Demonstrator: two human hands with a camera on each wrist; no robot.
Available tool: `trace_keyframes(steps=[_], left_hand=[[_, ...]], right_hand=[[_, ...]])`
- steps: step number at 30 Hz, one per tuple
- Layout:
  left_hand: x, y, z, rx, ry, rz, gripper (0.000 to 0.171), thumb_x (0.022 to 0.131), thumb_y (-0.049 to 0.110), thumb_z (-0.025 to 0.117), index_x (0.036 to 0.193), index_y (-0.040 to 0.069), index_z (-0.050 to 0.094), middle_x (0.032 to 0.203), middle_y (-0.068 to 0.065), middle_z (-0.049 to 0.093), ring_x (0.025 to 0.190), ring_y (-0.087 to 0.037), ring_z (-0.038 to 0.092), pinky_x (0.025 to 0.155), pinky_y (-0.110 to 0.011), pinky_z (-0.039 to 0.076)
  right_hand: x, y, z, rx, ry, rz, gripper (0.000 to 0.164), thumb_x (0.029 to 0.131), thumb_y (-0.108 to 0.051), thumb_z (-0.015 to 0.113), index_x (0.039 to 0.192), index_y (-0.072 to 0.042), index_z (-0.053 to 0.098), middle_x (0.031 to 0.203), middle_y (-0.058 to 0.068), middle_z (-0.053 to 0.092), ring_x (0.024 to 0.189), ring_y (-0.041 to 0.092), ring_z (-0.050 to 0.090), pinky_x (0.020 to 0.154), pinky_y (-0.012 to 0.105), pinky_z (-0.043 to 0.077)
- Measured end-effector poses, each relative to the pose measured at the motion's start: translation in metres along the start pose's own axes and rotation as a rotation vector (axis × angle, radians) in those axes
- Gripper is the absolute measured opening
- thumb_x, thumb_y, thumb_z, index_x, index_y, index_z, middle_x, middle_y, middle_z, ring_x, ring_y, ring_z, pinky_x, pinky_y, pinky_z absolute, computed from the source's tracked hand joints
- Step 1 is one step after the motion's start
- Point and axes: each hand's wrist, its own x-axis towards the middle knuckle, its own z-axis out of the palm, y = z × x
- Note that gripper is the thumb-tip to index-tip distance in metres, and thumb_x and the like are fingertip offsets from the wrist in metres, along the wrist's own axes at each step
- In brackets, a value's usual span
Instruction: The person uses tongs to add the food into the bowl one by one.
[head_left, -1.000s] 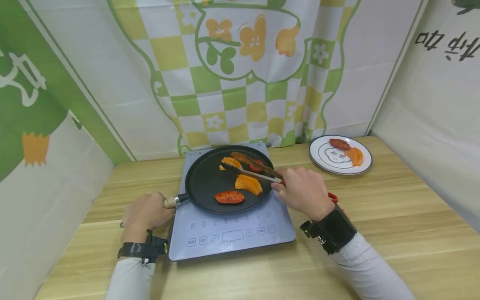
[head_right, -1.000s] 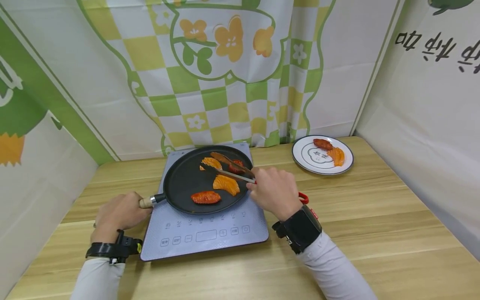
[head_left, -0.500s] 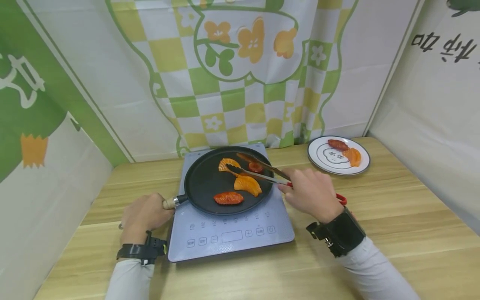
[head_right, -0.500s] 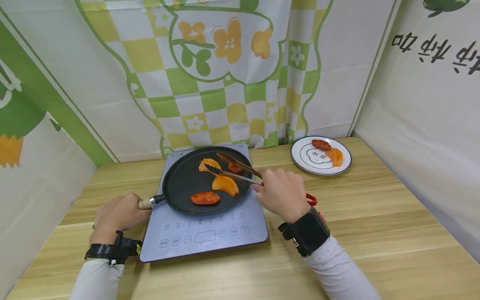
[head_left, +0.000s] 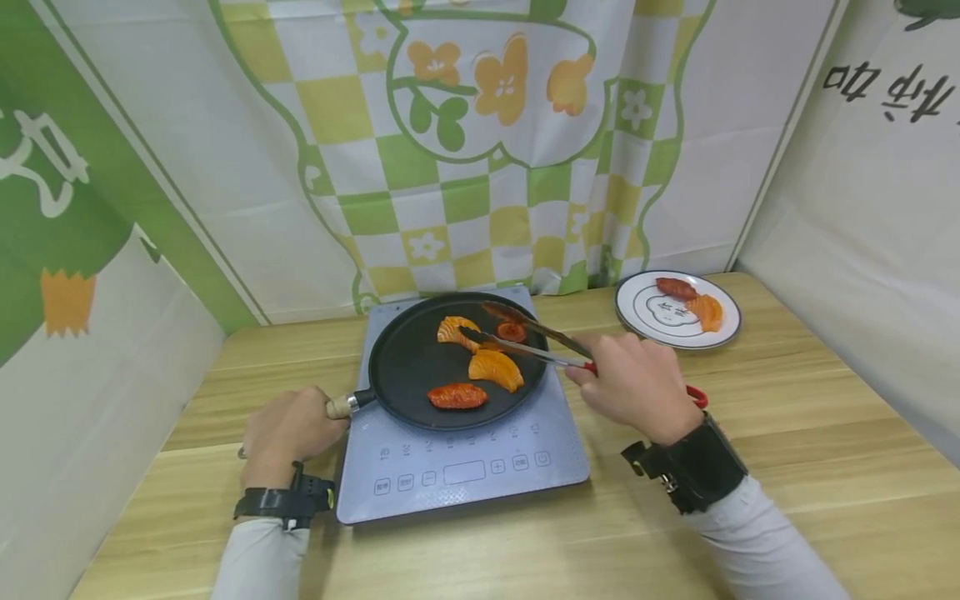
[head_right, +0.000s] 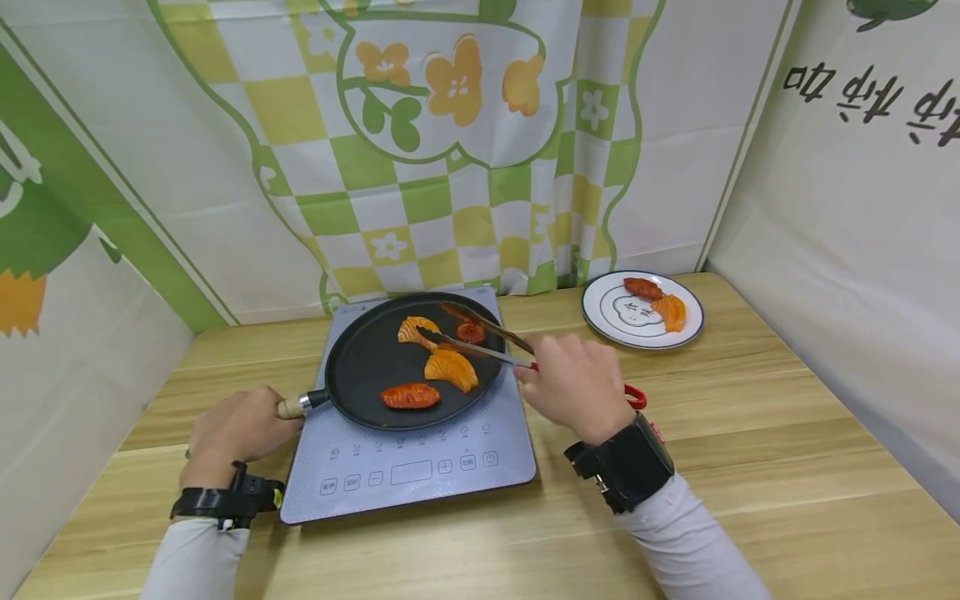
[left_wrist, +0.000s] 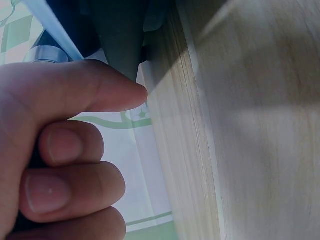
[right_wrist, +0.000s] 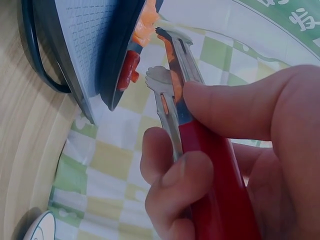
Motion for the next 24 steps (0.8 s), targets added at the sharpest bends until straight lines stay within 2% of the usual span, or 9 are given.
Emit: trace_keyframes(steps=[14,24], left_hand=[[0.000,0.001,-0.001,-0.004,0.009,-0.001,0.036,0.083,0.041,0.056,0.059,0.016,0.045,0.057,0.000,0.043,0.053,-0.018,0.043,0.047,-0.034,0.030],[-0.001,0.002,-0.001,-0.005,0.009,-0.001,0.038,0.084,0.043,0.055,0.060,0.016,0.045,0.056,0.000,0.042,0.053,-0.018,0.041,0.047,-0.033,0.029]], right_hand=[[-0.003,0.006,-0.007,-0.002,-0.021,0.012,0.039,0.088,-0.042,0.061,0.124,-0.027,0.060,0.052,-0.006,0.033,0.051,0.016,0.041,0.043,0.037,0.031],[-0.004,0.010,-0.013,-0.002,-0.046,0.028,0.035,0.088,-0.043,0.061,0.121,-0.031,0.059,0.054,-0.006,0.035,0.056,0.015,0.044,0.045,0.036,0.032]])
